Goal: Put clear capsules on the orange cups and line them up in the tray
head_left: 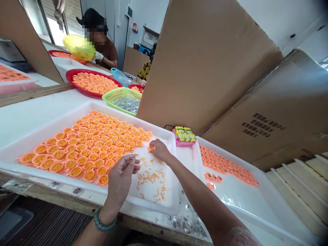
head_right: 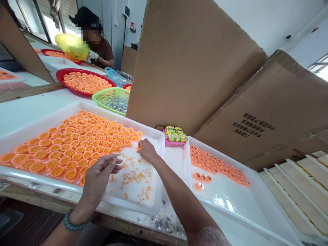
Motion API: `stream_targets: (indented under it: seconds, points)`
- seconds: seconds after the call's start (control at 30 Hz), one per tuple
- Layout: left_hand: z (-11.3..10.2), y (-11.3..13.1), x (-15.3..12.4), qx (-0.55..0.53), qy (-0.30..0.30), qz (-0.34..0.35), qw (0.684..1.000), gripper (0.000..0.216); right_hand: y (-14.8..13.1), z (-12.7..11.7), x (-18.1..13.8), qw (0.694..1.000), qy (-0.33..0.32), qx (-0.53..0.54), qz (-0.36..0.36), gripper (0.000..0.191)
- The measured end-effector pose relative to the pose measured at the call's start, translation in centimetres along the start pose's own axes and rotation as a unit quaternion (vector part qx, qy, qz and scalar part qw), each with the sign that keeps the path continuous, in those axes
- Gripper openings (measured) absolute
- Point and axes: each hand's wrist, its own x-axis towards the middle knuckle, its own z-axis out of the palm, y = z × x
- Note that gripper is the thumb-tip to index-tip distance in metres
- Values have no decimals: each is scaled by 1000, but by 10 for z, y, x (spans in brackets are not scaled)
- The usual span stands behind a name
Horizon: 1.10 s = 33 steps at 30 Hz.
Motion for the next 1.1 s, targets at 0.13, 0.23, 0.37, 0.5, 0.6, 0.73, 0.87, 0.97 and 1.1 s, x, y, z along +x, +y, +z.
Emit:
stream_targets:
  seconds: [0.13,0.23,0.37,0.5,0.6,0.73,0.87,0.97,1.1]
  points:
    - [0,-3,3,10,-8,-12,1000,31,4,-1,-10,1000,12,7,12,37]
    - [-1,-6,6,16,-16,-26,999,33,3,1,-13,1000,4,17,2,21]
    - [0,-9,11,29,-14,-56,998,35,-6,-3,-29,999,9,36,-21,14]
    - [1,-7,13,17,-27,-103,994,40,-31,-8,-65,987,83,117,-72,18]
    - [1,-1,10,-44,-119,-144,981,42,-54,-7,-91,953,173,214,-125,22]
    - [0,5,7,-109,-189,-142,966,37,-73,-1,-109,948,208,189,-150,33]
    - [6,4,5,-128,-156,-135,970,31,-74,-1,-124,966,189,87,-150,43]
    - [13,3,4,-131,-130,-135,973,30,-69,-3,-141,970,176,66,-153,45]
    - [20,2,0,-132,-144,-128,972,27,-62,-6,-156,969,196,106,-105,44]
